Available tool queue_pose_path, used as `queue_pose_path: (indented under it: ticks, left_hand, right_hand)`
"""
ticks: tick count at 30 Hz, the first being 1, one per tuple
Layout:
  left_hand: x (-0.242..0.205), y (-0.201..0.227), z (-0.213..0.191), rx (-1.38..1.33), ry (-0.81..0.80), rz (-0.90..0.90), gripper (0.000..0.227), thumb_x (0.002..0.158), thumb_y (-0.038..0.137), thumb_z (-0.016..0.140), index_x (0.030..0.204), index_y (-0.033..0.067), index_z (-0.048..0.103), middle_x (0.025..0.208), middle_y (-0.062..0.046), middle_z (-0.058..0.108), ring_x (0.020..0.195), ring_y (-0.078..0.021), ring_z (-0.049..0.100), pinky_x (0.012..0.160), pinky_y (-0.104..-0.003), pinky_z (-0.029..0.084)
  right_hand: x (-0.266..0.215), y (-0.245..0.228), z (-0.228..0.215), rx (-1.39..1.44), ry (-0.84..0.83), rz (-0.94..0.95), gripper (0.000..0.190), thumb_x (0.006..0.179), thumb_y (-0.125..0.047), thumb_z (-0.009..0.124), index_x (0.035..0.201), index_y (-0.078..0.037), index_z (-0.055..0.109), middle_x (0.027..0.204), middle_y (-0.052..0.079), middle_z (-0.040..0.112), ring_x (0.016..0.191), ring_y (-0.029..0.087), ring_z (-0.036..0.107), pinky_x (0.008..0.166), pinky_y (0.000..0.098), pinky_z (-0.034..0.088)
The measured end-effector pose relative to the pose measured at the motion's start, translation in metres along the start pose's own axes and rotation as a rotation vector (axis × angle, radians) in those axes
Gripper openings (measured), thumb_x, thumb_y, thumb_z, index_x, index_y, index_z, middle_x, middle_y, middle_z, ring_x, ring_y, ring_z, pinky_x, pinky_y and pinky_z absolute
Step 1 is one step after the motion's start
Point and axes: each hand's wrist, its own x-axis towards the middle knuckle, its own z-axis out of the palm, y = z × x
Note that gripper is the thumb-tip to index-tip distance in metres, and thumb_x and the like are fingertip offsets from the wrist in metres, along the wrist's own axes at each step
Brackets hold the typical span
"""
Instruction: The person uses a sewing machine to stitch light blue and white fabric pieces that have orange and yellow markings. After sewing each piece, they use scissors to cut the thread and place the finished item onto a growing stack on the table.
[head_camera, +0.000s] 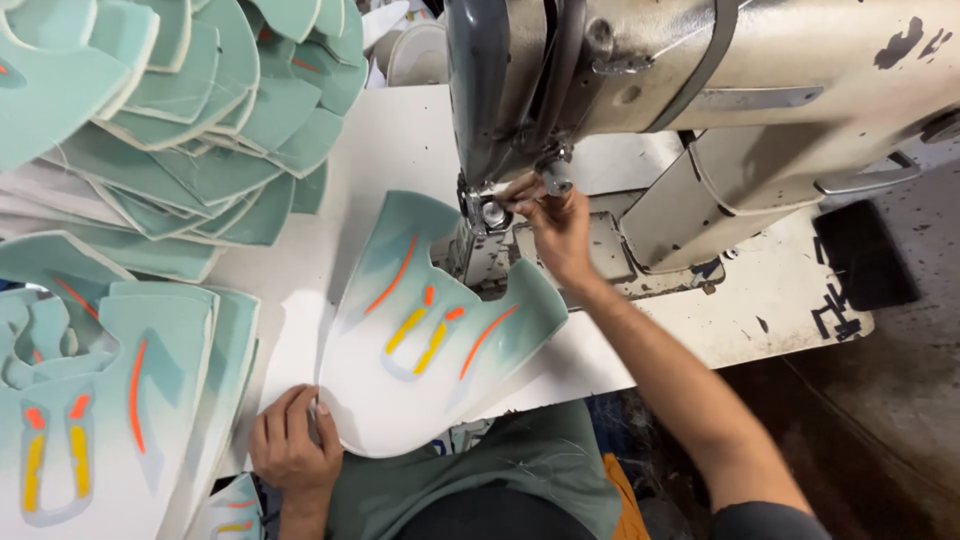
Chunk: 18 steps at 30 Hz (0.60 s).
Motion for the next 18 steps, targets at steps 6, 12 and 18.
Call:
queue_pose_path:
  ticks: [6, 12, 18]
  left_hand:
    - [0.003, 0.002, -0.003, -0.002, 0.01, 0.015, 0.016, 0.096, 0.017, 0.064, 0.109, 0.0109, 0.072, 0.115, -0.004, 0.069, 0.102, -0.0296, 0.063, 0.091, -0.043, 0.05]
    - [0.032, 0.026, -0.026, -0.115, -0.013, -0.01, 0.019, 0.092, 0.018, 0.068, 0.11, 0.0112, 0.071, 0.113, -0.005, 0.069, 0.102, -0.0309, 0.065, 0.09, -0.045, 0.049]
    - [0.256, 0.114, -0.088, -0.031, 0.195, 0.462, 0.039, 0.097, 0.027, 0.075, 0.127, 0.0043, 0.067, 0.125, -0.015, 0.061, 0.113, -0.0371, 0.057, 0.098, -0.051, 0.044]
  right_hand:
    - [0.015, -0.016, -0.013, 0.692, 0.347, 0.33, 0.035, 0.093, 0.013, 0.062, 0.119, -0.01, 0.065, 0.102, 0.012, 0.071, 0.086, 0.018, 0.068, 0.078, 0.0312, 0.058]
    - [0.027, -0.011, -0.046, 0.589, 0.104, 0.577, 0.034, 0.084, 0.018, 0.055, 0.112, 0.001, 0.064, 0.101, 0.01, 0.069, 0.089, 0.017, 0.071, 0.083, 0.0289, 0.059]
    - [0.018, -0.002, -0.048, 0.606, 0.209, 0.587, 0.017, 0.106, -0.01, 0.056, 0.118, -0.004, 0.064, 0.097, 0.013, 0.069, 0.072, 0.016, 0.057, 0.064, 0.0291, 0.044]
